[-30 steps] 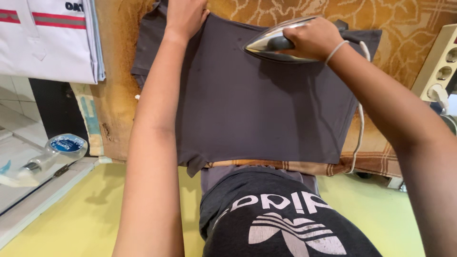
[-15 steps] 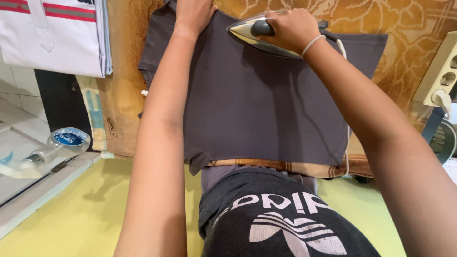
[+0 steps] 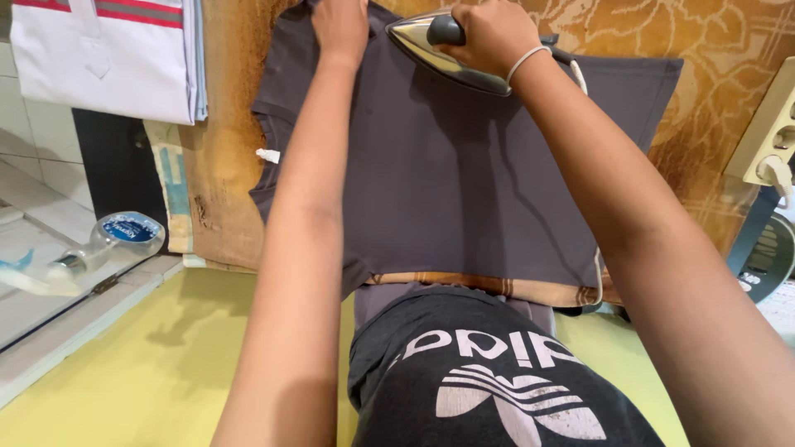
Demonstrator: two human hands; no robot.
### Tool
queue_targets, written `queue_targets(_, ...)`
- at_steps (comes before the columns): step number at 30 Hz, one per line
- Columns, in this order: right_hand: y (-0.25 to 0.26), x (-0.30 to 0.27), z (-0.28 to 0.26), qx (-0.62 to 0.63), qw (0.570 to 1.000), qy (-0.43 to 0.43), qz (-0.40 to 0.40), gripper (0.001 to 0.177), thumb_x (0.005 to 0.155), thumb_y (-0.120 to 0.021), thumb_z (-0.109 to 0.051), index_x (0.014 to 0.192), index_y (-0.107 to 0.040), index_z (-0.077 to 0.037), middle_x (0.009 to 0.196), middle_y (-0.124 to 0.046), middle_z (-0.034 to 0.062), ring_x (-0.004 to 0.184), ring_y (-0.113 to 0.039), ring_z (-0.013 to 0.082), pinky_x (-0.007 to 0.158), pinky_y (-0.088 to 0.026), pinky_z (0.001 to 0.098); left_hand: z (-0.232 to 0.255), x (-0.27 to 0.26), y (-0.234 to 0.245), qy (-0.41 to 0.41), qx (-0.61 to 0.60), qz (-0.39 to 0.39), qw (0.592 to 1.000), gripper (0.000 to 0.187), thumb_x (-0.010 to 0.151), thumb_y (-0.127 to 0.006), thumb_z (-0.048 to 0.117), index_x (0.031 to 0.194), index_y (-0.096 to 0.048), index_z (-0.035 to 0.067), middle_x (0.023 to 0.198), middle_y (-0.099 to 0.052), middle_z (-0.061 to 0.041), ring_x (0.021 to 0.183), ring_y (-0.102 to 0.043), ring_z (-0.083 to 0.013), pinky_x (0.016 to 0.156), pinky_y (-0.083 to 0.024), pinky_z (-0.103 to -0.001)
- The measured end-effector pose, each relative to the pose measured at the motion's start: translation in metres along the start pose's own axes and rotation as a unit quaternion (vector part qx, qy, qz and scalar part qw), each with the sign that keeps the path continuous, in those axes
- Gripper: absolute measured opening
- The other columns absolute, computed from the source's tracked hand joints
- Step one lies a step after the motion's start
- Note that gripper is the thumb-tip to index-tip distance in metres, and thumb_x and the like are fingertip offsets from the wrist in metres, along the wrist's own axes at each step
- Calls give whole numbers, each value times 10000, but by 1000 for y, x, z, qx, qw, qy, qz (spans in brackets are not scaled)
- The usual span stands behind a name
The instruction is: The person irons a dark gray t-shirt on a patterned ironing board. They use an electric iron to smooth the sleeves, body, and collar, repeatedly adjusting and flipping the garment to cover all areas.
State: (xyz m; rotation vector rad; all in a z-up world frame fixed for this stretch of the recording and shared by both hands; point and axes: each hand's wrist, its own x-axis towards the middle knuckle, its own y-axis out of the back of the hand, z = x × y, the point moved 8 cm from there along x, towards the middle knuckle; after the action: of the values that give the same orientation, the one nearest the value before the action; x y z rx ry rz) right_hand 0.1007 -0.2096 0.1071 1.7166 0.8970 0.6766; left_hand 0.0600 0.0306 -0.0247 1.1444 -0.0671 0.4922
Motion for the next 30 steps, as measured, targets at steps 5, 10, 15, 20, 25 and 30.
queue_targets(5,-7,-4,0,20,999,-39,-22,410,929,-824,-474,890,-729,-77,779,-708,184,692,-683,386,659,-550,495,31,-31,43,90,-148,10,985,151,1036,-576,154,1130,-628,47,1131,-699,-177,976,-685,-443,808,-552,-530)
queue_targets(10,-7,-8,-5,49,995,-69,-48,434,932,-807,-494,885,-729,-70,761,-701,197,698,-678,395,663,-542,507,57,-114,113,121,-194,52,972,367,1009,-534,61,1374,-544,92,1438,-593,-112,1340,-581,-316,1105,-451,-468)
queue_targets(15,-2,-15,-15,52,995,-64,-54,449,931,-812,-482,875,-729,-44,790,-701,206,750,-677,400,702,-540,505,77,-252,171,174,-60,11,983,402,1014,-538,83,1415,-539,111,1534,-543,-82,1491,-451,-287,1248,-304,-467)
queue_targets(20,3,-22,-21,59,996,-61,-37,440,912,-820,-457,901,-744,-24,880,-708,230,812,-680,410,751,-543,504,100,-341,194,165,49,-87,981,525,1007,-525,160,1528,-486,118,1648,-392,-102,1537,-332,-300,1239,-182,-548)
queue_targets(25,0,-25,-24,48,996,-56,-40,433,929,-807,-463,978,-770,-34,929,-723,236,872,-689,410,797,-547,506,100,-353,193,163,64,-68,982,557,986,-532,190,1538,-484,145,1652,-392,-77,1538,-342,-287,1248,-190,-556)
queue_targets(30,-1,-32,-22,36,995,-87,-32,509,895,-822,-514,972,-760,-14,904,-721,244,835,-694,414,750,-557,506,98,-356,193,171,55,-41,983,558,962,-546,196,1518,-507,175,1639,-415,-46,1524,-365,-269,1251,-204,-556)
